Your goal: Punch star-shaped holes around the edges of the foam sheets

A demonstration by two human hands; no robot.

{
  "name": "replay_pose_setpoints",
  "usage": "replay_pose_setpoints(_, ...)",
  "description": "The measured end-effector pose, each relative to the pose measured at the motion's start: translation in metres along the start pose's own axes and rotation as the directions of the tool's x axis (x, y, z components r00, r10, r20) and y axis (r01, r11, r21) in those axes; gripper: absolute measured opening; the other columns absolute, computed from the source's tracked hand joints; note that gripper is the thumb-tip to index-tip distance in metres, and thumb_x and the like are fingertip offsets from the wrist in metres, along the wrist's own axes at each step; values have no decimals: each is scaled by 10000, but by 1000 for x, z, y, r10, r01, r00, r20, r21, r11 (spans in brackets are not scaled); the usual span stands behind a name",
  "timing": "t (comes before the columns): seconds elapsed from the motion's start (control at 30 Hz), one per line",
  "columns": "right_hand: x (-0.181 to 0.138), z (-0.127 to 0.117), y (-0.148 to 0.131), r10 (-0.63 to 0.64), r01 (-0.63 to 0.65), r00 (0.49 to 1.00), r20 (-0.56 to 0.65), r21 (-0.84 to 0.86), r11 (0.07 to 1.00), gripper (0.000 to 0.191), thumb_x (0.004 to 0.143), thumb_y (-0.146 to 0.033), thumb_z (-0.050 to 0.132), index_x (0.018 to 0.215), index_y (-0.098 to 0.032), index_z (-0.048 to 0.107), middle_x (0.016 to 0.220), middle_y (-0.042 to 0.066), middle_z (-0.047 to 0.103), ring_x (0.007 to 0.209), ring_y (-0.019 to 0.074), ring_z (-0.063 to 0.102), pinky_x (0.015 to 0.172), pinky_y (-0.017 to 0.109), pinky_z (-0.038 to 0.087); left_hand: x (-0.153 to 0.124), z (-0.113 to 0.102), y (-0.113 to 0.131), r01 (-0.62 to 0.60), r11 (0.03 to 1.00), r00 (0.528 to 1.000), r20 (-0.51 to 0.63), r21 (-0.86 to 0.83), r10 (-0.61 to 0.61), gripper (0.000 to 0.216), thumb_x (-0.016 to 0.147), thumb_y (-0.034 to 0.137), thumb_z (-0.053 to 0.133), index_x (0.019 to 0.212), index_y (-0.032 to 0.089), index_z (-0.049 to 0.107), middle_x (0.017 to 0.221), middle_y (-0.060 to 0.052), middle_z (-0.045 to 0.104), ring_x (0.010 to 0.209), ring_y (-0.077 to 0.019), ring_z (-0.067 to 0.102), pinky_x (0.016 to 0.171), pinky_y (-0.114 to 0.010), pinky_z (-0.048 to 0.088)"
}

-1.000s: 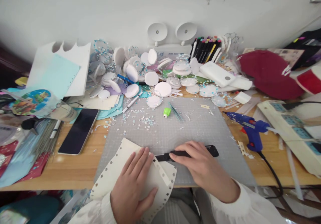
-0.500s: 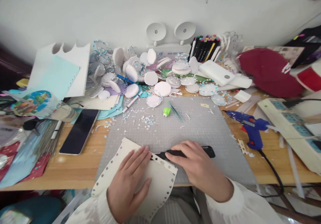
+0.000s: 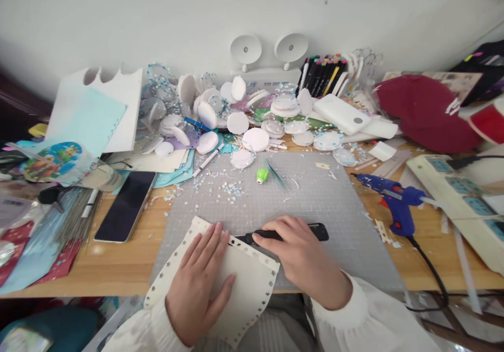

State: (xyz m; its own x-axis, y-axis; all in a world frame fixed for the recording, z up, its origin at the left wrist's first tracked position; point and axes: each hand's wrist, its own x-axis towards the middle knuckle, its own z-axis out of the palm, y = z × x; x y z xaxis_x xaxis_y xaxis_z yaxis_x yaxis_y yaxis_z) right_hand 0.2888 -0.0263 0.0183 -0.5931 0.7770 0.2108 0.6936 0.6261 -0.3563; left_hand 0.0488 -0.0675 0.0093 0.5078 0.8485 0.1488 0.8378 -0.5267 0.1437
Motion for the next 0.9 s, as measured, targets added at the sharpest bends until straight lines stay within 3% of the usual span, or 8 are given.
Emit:
replay_pose_setpoints(0.23,-1,-3,-2,-18,17,1000,15,31,999,403,879,-60,410,1153,-256,632,1070,82,631,982,206,541,821,378,438,-1,-5,-1,-26,998,1000,5,-53,27,650,853,321,461,1422,62,280,1496,-138,268,1384,-295,253,1080,-490,352)
replay_pose_setpoints(0.4,-20,-12,2,-35,21,992,119,111,994,417,886,-61,411,1181,-288,600,1101,60,602,1006,192,528,841,366,443,2,-10,-15,-222,965,975,-41,-139,218,518,855,188,428,1362,85,394,1414,-121,432,1342,-230,355,1079,-404,390)
replay_pose_setpoints(0.57,-26,-8,-4,-10,1,995,96,93,996,426,881,-56,402,1189,-281,591,1095,67,596,1002,203,527,830,380,442,5,-6,-29,-157,985,988,-3,-74,157,527,884,229,437,1388,95,363,1454,-117,368,1361,-269,313,1065,-438,405)
replay_pose_setpoints(0.7,-15,0,-16,12,-15,999,32,68,998,436,871,-34,385,1157,-267,616,1062,75,617,965,204,543,814,383,447,3,-2,-29,-141,987,989,24,-83,143,546,888,227,428,1408,92,328,1474,-114,332,1382,-263,264,1082,-426,390)
replay_pose_setpoints(0.9,-8,-1,-17,9,-11,999,38,36,999,452,852,-24,399,1150,-277,626,1053,67,627,952,200,557,803,373,459,3,-2,-29,-125,985,992,19,-123,128,552,882,221,435,1411,105,324,1476,-108,329,1385,-262,257,1084,-434,389)
